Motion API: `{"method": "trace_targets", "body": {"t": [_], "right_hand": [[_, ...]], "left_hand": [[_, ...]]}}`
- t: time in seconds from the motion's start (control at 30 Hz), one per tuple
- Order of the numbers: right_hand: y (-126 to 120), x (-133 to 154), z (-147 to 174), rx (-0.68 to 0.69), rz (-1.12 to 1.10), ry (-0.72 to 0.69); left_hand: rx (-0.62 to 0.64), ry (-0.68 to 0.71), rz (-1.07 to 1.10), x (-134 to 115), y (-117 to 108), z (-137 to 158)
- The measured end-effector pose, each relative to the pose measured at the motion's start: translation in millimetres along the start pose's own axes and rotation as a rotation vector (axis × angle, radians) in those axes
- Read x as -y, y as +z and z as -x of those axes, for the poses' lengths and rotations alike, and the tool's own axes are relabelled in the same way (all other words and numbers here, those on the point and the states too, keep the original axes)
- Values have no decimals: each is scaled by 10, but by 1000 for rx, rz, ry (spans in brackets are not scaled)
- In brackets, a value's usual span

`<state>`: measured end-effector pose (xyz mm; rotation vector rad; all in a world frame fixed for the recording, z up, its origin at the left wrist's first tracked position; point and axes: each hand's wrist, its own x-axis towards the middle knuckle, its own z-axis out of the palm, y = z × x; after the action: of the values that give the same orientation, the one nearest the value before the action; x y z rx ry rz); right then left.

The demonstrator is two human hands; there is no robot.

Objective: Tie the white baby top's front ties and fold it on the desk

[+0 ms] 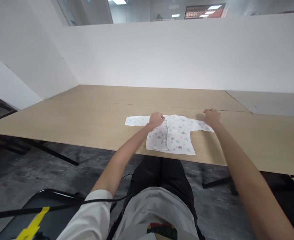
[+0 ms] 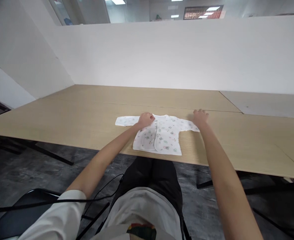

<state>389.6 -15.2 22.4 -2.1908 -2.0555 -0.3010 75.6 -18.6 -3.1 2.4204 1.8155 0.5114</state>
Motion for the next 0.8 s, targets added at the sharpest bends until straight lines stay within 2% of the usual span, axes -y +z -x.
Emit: {"method": "trace_targets", "body": {"t": [0.07,0.13,0.2,0.3,0.4,0.53,0.67,0.8], "right_hand": [[27,403,76,-15,-80,-49],[75,843,153,27,-222,-156],[147,1220,210,101,-379,-199],[279,1539,247,85,-514,-186],[396,1587,246,5,-611,-131],[486,1511,228,-29,-762,-154],[502,1489,222,-42,-864,-175],[469,1506,245,-34,-951,-136]], "left_hand": [[22,-49,61,-163,128,-39],[26,-90,120,-253,226,-57],[13,-111,191,-283,296,-54],[-26,-107,299,-260,369,-20],[-75,-83,368,-215,421,14],[-117,-54,451,-179,461,27],[-148,-37,527,-167,458,30],[-180,-31,575,-174,433,48]]}}
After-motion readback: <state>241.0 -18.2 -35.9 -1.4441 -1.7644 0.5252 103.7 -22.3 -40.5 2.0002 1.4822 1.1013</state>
